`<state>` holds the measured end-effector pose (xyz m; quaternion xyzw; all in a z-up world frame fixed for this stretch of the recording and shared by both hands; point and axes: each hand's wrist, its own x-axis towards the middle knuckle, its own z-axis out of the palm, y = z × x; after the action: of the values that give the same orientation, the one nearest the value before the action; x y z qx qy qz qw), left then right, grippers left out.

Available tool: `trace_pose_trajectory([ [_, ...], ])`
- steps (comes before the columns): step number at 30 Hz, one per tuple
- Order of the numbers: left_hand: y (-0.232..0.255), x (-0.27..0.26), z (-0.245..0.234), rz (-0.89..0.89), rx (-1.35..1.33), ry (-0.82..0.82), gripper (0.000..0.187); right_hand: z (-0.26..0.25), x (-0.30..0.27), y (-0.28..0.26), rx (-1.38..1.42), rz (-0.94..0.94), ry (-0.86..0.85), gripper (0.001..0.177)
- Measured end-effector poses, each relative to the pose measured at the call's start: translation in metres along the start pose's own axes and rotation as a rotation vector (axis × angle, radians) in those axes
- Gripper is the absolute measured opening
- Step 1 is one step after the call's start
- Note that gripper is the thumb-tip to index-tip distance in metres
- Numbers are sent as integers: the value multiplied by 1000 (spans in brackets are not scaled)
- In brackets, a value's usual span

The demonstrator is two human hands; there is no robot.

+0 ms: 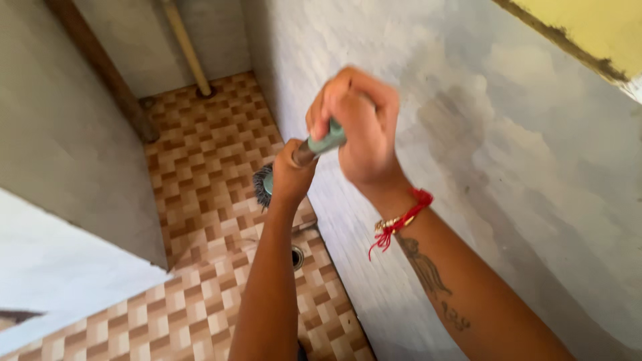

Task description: The person mops a tiled floor in a small room using a mop, moving it around the floor surface and near a central drain.

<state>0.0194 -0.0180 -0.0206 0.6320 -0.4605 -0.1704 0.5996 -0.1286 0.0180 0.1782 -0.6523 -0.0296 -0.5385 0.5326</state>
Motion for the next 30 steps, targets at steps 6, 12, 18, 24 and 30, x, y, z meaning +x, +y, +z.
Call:
trace_pose_trajectory([
  [6,-88,40,9,149,-13,42,15,-1,-21,65,-78,94,8,22],
  [12,-106,33,17,128,-23,54,29,-12,-42,81,-99,149,43,22],
  [18,-82,1,9,94,24,59,31,-4,-62,57,-104,173,4,24],
  [24,-65,-41,6,181,-16,177,25,7,-84,30,-46,163,-5,23],
  [30,-16,-68,-17,81,-72,173,26,27,-68,-16,-45,179,-123,25],
])
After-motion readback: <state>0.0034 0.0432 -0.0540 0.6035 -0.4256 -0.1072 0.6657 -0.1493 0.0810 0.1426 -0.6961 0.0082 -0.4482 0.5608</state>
